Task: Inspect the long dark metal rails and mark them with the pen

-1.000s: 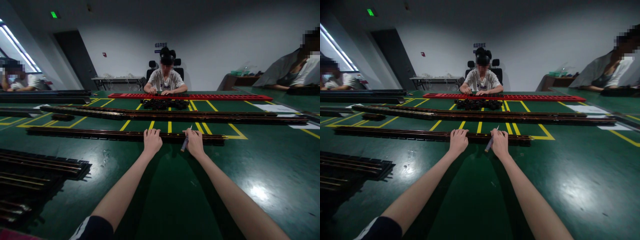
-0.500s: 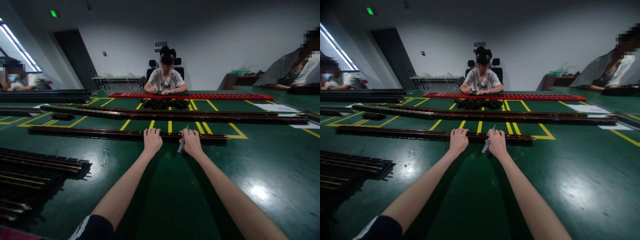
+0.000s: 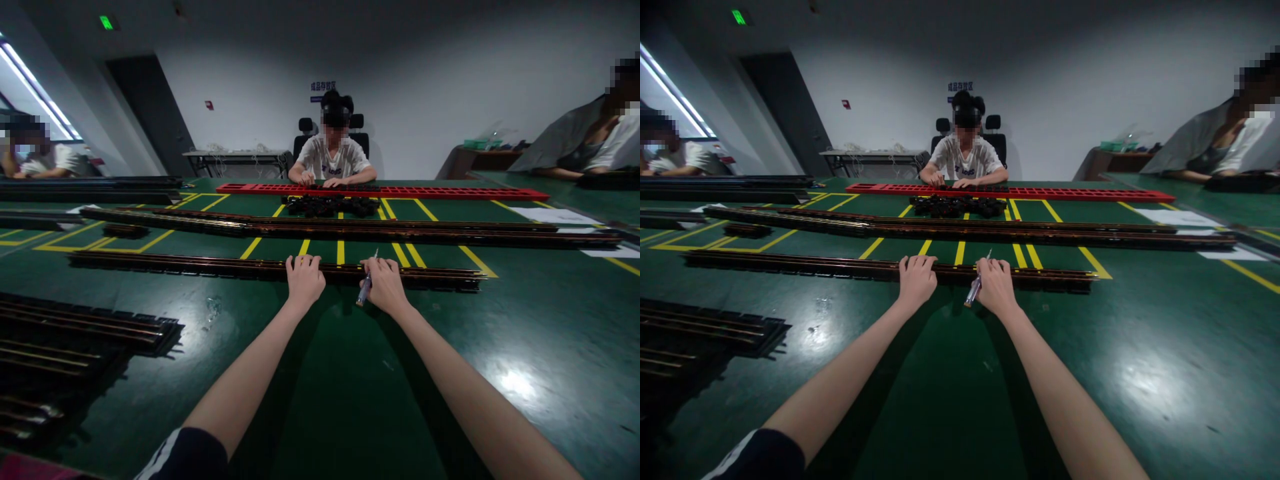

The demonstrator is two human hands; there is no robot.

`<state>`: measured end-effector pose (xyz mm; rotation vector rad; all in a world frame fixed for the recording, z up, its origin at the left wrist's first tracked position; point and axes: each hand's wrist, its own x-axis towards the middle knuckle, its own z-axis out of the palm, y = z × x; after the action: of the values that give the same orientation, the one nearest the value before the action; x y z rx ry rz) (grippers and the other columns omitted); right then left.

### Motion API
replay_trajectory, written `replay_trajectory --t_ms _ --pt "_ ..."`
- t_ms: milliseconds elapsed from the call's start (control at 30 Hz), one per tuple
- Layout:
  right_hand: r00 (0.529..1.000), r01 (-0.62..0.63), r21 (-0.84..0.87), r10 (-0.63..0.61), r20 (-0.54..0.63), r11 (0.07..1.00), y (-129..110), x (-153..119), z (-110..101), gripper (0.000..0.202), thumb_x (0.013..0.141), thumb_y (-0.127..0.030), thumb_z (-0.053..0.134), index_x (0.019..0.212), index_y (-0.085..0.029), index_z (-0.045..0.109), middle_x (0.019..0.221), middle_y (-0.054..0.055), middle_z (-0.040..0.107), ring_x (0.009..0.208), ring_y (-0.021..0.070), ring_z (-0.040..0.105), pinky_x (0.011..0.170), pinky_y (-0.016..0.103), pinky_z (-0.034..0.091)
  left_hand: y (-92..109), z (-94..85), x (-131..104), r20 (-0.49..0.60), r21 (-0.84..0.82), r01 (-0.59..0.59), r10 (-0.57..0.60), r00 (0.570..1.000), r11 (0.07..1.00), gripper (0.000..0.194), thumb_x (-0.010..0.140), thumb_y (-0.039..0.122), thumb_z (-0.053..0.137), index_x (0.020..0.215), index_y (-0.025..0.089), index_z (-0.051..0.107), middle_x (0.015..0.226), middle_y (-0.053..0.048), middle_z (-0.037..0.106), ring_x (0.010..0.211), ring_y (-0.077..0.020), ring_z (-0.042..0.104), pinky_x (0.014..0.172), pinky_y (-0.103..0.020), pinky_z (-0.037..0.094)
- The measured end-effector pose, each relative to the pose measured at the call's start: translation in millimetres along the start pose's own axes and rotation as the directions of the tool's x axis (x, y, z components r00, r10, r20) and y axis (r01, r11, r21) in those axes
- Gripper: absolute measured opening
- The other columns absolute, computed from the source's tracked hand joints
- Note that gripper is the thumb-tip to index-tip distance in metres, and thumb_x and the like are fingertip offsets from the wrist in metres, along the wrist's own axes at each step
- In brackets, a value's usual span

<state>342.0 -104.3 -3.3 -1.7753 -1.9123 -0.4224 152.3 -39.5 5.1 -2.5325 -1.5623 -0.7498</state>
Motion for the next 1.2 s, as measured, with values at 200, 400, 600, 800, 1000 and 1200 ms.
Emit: replay_trajectory --t_ms 200,400,600,800,1000,1200 --pt "0.999 -0.035 -0.043 0.035 -0.003 0.998 -1.5 1.5 1.3 0.015 0.078 -0.019 0.052 0.092 -0.019 0.049 0.094 0.012 0.068 0.090 0.0287 0.059 0.090 0.042 0.033 2.3 -2.8 -0.5 0.000 0.014 0.015 -0.015 1.000 1.000 0.039 0.089 0.018 0.038 0.118 0.020 0.064 0.121 -0.012 0.066 0.119 -0.0285 0.054 0.112 -0.053 0.029" --pt "0.999 -0.034 -0.063 0.035 0.023 0.997 -7.2 3.0 -0.8 0.023 0.073 -0.006 0.049 0.092 -0.019 0.049 0.095 0.012 0.068 0.092 0.0286 0.058 0.089 0.042 0.032 2.4 -2.5 0.1 0.003 0.009 0.022 -0.022 1.000 1.000 0.039 0.088 0.018 0.038 0.117 0.022 0.064 0.121 -0.010 0.066 0.119 -0.0276 0.054 0.112 -0.053 0.030" --pt "0.997 -0.075 0.023 0.075 -0.004 0.997 -1.8 1.2 -4.4 0.021 0.075 -0.003 0.044 0.086 -0.021 0.048 0.097 0.013 0.069 0.092 0.0294 0.059 0.090 0.044 0.034 3.2 -5.1 0.3 0.020 -0.020 0.018 -0.017 1.000 1.000 0.039 0.089 0.018 0.037 0.118 0.021 0.064 0.122 -0.011 0.066 0.120 -0.0273 0.054 0.113 -0.053 0.029" --pt "0.999 -0.039 0.058 0.039 -0.001 0.998 -2.2 0.7 -4.7 0.016 0.072 -0.015 0.053 0.087 -0.021 0.049 0.098 0.012 0.068 0.093 0.0292 0.058 0.091 0.045 0.034 2.1 -4.2 -0.5 0.006 -0.012 0.012 -0.012 1.000 1.000 0.039 0.089 0.018 0.037 0.118 0.020 0.065 0.122 -0.012 0.066 0.120 -0.0277 0.054 0.112 -0.053 0.030" --pt "0.997 -0.066 -0.012 0.067 0.045 0.998 -4.9 1.9 -3.8 0.012 0.080 -0.025 0.053 0.089 -0.019 0.050 0.096 0.012 0.067 0.091 0.0273 0.057 0.091 0.043 0.033 1.9 -2.8 0.0 0.026 -0.004 -0.018 0.018 0.999 1.000 0.039 0.089 0.018 0.037 0.118 0.019 0.064 0.121 -0.011 0.066 0.119 -0.0270 0.054 0.112 -0.052 0.029" --pt "0.997 -0.067 -0.071 0.069 0.021 0.995 -6.5 2.8 -3.4 0.010 0.082 -0.024 0.052 0.089 -0.018 0.051 0.094 0.012 0.067 0.092 0.0272 0.056 0.090 0.041 0.030 3.3 -3.2 0.2 0.010 0.005 -0.012 0.012 1.000 1.000 0.038 0.088 0.016 0.038 0.115 0.020 0.065 0.119 -0.010 0.067 0.117 -0.0268 0.055 0.111 -0.051 0.031"
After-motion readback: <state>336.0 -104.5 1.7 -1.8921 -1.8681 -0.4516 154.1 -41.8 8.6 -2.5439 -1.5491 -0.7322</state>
